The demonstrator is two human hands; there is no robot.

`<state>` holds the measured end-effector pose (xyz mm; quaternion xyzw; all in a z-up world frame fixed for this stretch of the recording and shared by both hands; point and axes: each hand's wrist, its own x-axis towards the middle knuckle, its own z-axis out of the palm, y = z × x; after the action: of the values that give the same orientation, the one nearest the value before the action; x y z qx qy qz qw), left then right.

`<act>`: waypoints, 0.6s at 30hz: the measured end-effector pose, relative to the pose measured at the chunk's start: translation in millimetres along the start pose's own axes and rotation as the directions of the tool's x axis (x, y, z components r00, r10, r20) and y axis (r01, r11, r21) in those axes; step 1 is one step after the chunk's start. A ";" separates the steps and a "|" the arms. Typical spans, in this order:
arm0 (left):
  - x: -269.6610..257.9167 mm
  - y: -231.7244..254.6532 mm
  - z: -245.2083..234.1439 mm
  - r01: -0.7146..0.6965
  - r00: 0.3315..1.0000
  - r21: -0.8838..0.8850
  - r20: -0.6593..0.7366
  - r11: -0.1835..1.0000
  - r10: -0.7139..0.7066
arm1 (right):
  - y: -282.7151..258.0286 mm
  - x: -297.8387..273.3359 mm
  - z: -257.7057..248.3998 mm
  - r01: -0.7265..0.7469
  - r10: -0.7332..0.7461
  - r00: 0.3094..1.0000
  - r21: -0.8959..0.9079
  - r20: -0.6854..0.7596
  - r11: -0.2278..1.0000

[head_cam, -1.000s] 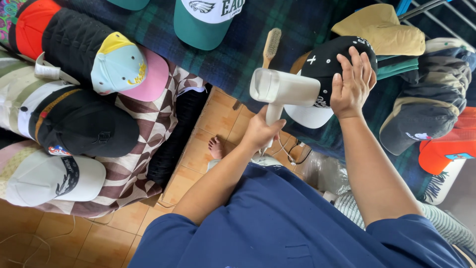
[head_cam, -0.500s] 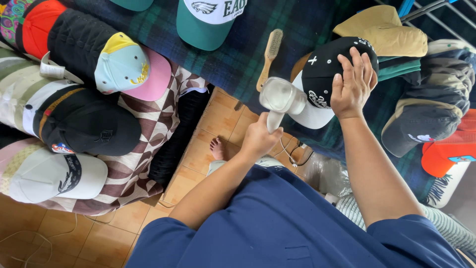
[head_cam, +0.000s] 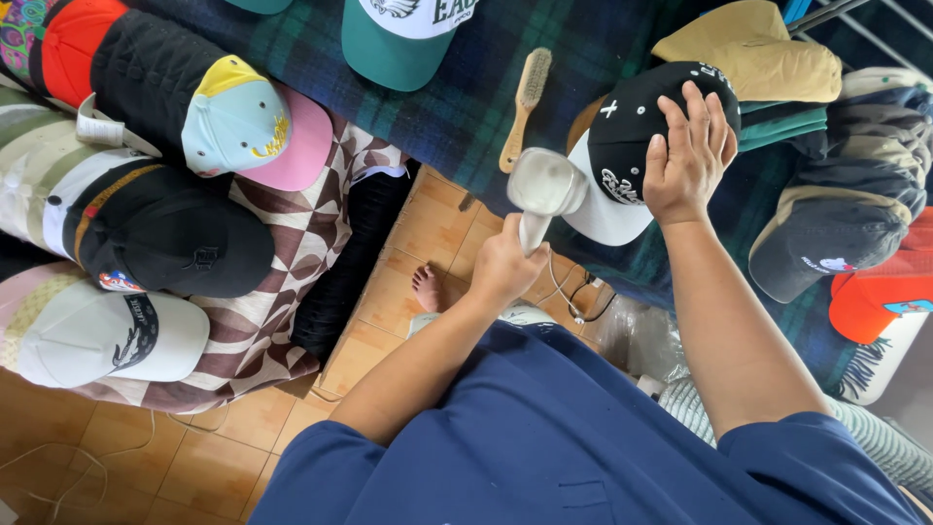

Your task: Cleaning a baseball cap using a brush and a hair dryer, then organizing it on a rack.

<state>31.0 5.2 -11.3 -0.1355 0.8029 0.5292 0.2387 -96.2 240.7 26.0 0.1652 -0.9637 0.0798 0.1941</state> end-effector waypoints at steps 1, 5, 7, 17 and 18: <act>1.9 1.7 -0.4 -0.013 1.000 0.002 -0.008 1.000 0.013 | -0.3 0.2 0.2 0.004 -0.004 1.000 -0.002 -0.005 1.000; 13.3 17.3 -4.3 -0.028 0.999 -0.032 -0.031 0.999 0.027 | 1.1 -0.1 2.3 0.012 -0.012 1.000 -0.016 -0.019 1.000; 16.5 25.3 -8.7 0.014 0.999 -0.048 -0.031 0.999 -0.015 | 1.7 -0.2 2.4 -0.009 0.009 1.000 -0.004 0.001 1.000; -24.7 24.8 17.9 0.091 0.990 -0.017 -0.107 0.996 -0.093 | 64.6 56.3 8.0 0.366 -0.366 0.930 0.092 -0.023 0.926; -25.8 23.2 30.0 0.100 0.985 -0.030 -0.140 0.995 -0.103 | 62.3 61.6 5.7 0.394 -0.393 0.919 0.110 -0.036 0.912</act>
<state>49.2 41.1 10.7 -0.2161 0.8038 0.5146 0.2061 -173.6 279.9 39.9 0.3661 -0.9031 0.0955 0.2029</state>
